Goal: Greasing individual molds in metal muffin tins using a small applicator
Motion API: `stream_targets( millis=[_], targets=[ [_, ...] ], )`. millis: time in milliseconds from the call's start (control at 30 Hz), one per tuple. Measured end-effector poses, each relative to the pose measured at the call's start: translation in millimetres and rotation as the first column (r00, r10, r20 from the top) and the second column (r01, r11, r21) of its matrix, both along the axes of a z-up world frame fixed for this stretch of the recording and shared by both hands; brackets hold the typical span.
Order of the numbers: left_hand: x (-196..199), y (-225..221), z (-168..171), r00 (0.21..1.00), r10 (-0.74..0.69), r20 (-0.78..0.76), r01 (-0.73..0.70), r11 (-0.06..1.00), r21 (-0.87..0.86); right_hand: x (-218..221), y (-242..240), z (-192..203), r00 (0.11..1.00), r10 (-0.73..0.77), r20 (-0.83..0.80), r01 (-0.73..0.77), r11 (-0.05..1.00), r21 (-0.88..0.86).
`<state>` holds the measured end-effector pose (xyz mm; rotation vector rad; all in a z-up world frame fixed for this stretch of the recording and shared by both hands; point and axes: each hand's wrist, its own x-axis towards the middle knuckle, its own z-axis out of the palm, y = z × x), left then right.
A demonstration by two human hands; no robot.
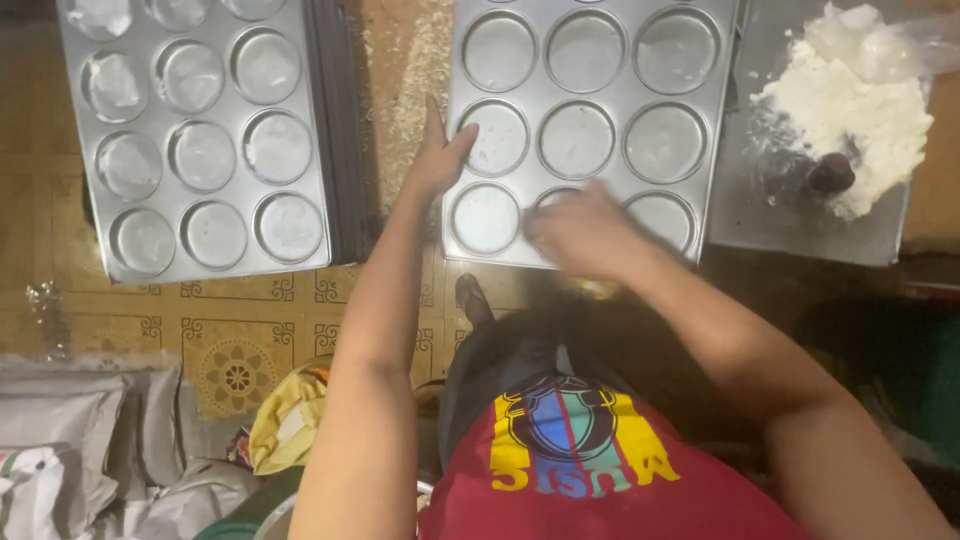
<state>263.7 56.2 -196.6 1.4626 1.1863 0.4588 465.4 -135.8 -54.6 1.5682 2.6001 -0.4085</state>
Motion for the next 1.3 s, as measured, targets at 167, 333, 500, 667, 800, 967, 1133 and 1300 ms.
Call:
stream_targets(
  millis=[167, 333, 500, 667, 800, 967, 1133, 1300],
  targets=[
    [7.1, -23.6, 29.2, 0.986, 0.164, -0.024, -0.159, 0.976, 0.149, 18.5, -26.0, -60.8, 0.897, -0.442, -0.009, 0.440, 0.889, 0.127],
    [4.4, -25.6, 50.7, 0.996, 0.086, 0.033, -0.092, 0.964, 0.250, -5.2, -10.7, -11.2, 0.949, -0.170, 0.266, 0.258, 0.904, -0.341],
    [9.7, -30.1, 55.9, 0.979, 0.195, 0.063, -0.205, 0.943, 0.262, 13.8, -14.0, -96.3, 0.902, -0.418, -0.109, 0.419, 0.785, 0.455],
    [3.4, -18.7, 37.1, 0.986, 0.150, 0.073, -0.163, 0.962, 0.219, 20.5, -56.2, -45.5, 0.932, -0.350, -0.092, 0.361, 0.916, 0.172],
    [5.6, -31.5, 44.5, 0.972, 0.222, 0.074, -0.232, 0.955, 0.185, 112.4, -112.9, -92.6, 0.693, -0.717, -0.083, 0.694, 0.630, 0.349],
    [7.9, -24.9, 50.0, 0.975, 0.214, 0.059, -0.222, 0.955, 0.198, 98.7, -67.0, -64.9, 0.850, -0.506, -0.144, 0.526, 0.818, 0.234],
    [6.5, -33.7, 34.4, 0.960, 0.281, -0.019, -0.276, 0.952, 0.132, 151.0, -21.9, -111.2, 0.761, -0.637, -0.125, 0.636, 0.693, 0.340],
    [10.6, -41.4, 77.2, 0.960, 0.265, -0.086, -0.246, 0.952, 0.184, 157.1, 10.4, -59.9, 0.874, -0.480, 0.074, 0.427, 0.831, 0.356]
  ],
)
